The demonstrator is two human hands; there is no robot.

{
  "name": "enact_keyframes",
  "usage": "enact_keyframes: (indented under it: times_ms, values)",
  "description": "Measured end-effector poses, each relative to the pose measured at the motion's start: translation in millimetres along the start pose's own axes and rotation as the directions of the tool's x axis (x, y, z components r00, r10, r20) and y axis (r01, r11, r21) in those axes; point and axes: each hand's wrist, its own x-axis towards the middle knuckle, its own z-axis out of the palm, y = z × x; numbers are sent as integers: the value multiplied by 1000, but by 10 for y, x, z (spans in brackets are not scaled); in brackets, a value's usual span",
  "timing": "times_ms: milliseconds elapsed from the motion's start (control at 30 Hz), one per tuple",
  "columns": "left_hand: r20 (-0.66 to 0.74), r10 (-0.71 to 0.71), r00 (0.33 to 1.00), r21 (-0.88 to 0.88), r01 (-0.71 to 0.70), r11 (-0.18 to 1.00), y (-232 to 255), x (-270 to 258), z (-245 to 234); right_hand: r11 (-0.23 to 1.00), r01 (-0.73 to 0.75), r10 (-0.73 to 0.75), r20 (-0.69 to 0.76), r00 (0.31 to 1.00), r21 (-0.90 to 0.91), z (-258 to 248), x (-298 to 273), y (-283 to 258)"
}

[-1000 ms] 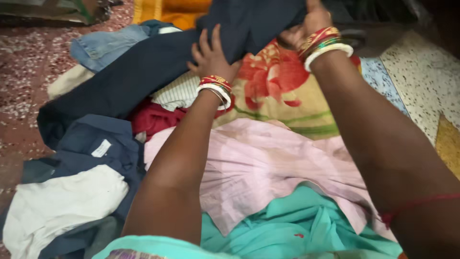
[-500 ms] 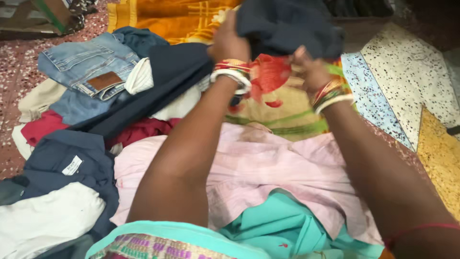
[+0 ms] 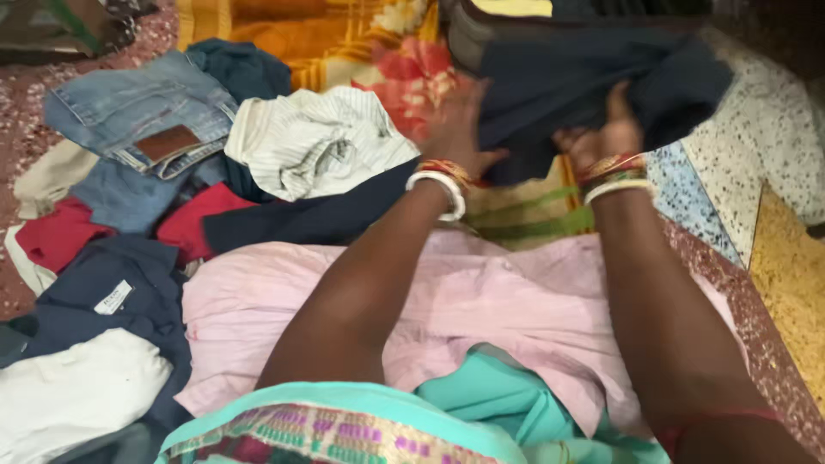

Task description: The person folds a yellow and black hoodie and a dark blue shirt on a patterned mat. The person places the folded hoodie into a suitcase.

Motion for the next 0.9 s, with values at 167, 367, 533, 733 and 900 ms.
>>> enact_keyframes:
  times_ms: [167,367,533,733,900]
  values:
    - [393,-583,711,388,447,806,-539,-401,-204,939,181,-251,225,941,293,-417,92,-752]
    - [487,-694,531,529,453,717,-910,-675,10,965,207,-127,-399,908,163,-422,65,-537]
    - [400,-537,743,508,308,804,-1739,-636,528,995,21,-19,-18,1000,97,-216,-106,15]
    - [-394,-403,826,63,462,885,-3031,-447,-495,999,-38,41,67,997,-37,287,-321,508]
    - [-725,-427,540,114,706,699,-3609,-888,-2406,944,-229,228,-34,973,-237,973,-502,1300]
